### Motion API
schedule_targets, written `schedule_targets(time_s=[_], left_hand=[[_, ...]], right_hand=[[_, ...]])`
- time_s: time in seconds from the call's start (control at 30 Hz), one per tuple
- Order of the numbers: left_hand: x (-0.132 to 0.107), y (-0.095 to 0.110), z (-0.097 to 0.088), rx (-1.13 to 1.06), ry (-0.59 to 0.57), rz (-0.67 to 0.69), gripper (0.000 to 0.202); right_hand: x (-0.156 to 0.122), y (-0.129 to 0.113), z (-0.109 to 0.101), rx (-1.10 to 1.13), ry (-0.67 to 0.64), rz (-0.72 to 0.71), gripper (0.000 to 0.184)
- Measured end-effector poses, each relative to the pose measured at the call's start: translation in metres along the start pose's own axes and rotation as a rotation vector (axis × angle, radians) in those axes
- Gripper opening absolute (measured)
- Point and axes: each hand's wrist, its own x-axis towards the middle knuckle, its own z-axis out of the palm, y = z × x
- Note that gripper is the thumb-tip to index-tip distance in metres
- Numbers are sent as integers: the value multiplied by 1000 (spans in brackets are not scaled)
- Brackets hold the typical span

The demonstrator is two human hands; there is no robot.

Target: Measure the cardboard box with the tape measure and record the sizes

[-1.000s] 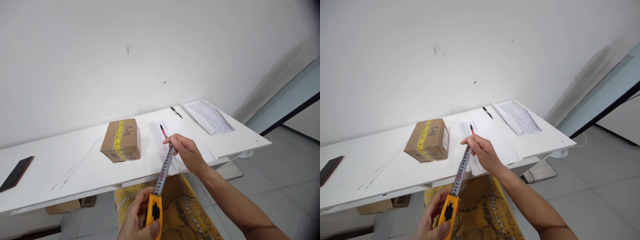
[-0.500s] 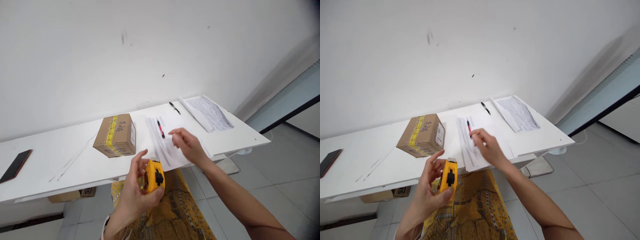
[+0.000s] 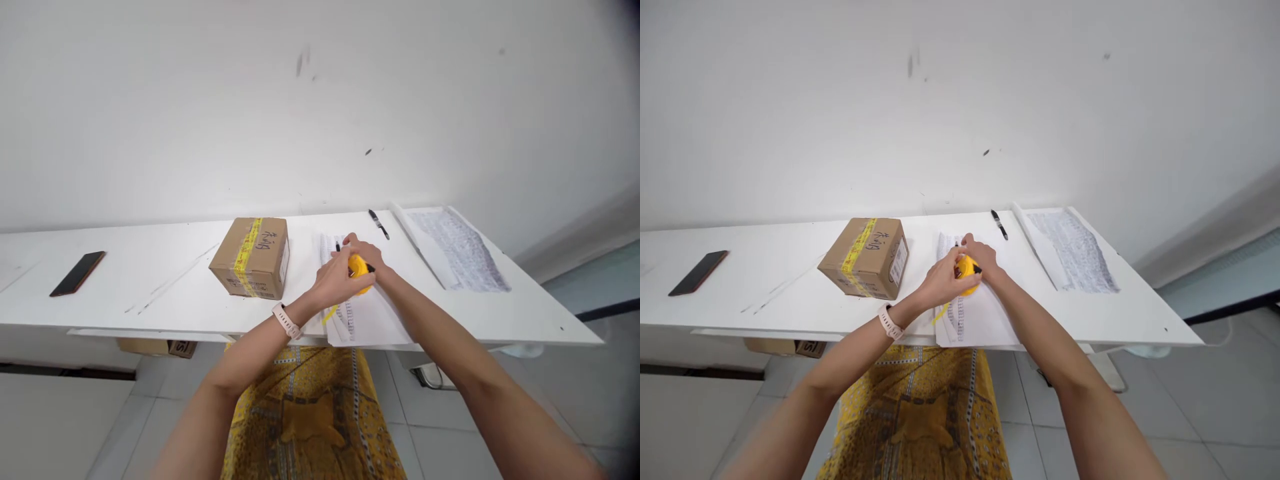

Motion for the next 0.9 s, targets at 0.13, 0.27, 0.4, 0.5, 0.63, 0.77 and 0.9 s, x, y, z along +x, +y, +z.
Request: schedule_targets(time_s=[0.13,0.27,0.4,0.5,0.63,0.77,0.9], left_hand=[[-9,-29,-6,204,0,-71,47],[-8,-43,-10,404,14,12,52],[5,-52,-9,565,22,94,52],[16,-59,-6,620,-2,177,48],[28,-68,-5,612,-23,274,43],[32,-74,-4,591,-44,313,43],[32,-78,-2,608,-42,319,41]], right_hand=[[27,1,17,-93,-71,47,29],[39,17,23,56,-13,31,36],[45,37,14,638,68,37,29],[50,48,4,846,181,-19,30],[51,52,-7,730,446,-4,31],[48,42,-10,723,522,88,25],[47,31,1,962,290,187,31]])
